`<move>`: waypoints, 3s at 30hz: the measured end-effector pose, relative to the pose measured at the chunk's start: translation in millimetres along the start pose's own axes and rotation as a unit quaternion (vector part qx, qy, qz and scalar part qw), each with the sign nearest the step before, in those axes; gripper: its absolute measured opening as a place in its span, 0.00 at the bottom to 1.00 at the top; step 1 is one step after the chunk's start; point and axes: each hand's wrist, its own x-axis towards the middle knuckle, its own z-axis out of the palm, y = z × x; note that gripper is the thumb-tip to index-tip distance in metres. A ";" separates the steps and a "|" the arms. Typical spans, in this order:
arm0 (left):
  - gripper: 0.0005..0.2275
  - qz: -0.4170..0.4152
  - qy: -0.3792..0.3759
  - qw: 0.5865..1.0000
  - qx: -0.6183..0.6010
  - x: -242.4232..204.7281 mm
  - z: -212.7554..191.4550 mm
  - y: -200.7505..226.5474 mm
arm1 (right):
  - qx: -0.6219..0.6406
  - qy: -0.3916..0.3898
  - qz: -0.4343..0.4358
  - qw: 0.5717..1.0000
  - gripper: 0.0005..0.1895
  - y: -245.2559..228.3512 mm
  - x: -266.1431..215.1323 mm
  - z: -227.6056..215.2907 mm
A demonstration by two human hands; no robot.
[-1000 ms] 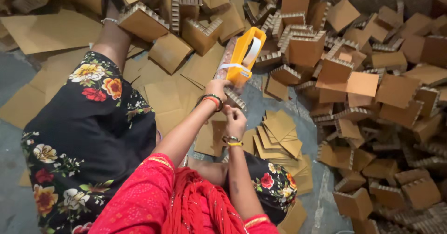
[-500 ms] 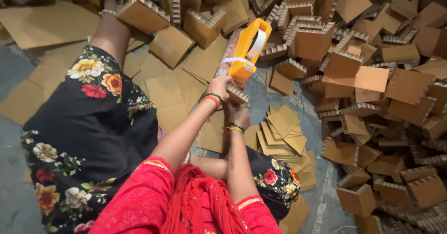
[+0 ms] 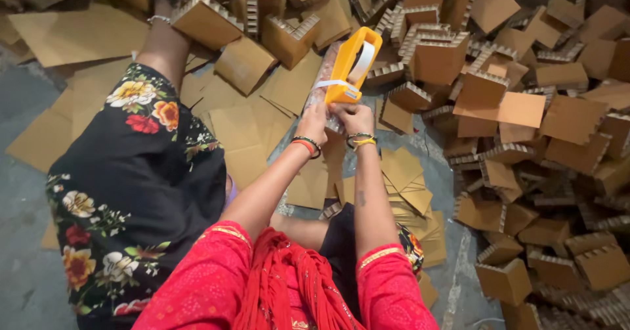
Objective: The person sits on the floor surrounded by cardboard pieces and assembles small boxes. They fold the cardboard flaps and use a handheld tape dispenser to seal the edges, repeating the process for multiple units.
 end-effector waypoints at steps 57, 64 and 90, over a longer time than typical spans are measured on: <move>0.42 -0.211 0.079 0.954 0.197 -61.7 -166.5 -116.6 | 0.386 -0.069 0.097 0.915 0.42 33.0 -86.4 212.2; 0.32 -0.291 -0.141 0.913 0.250 -41.4 -211.2 -78.9 | 0.159 -0.184 0.001 0.970 0.27 -18.8 -112.7 171.3; 0.44 -0.308 -0.158 0.936 0.063 29.3 -177.5 -145.8 | 0.500 -0.063 0.194 0.841 0.23 -32.1 -37.8 177.1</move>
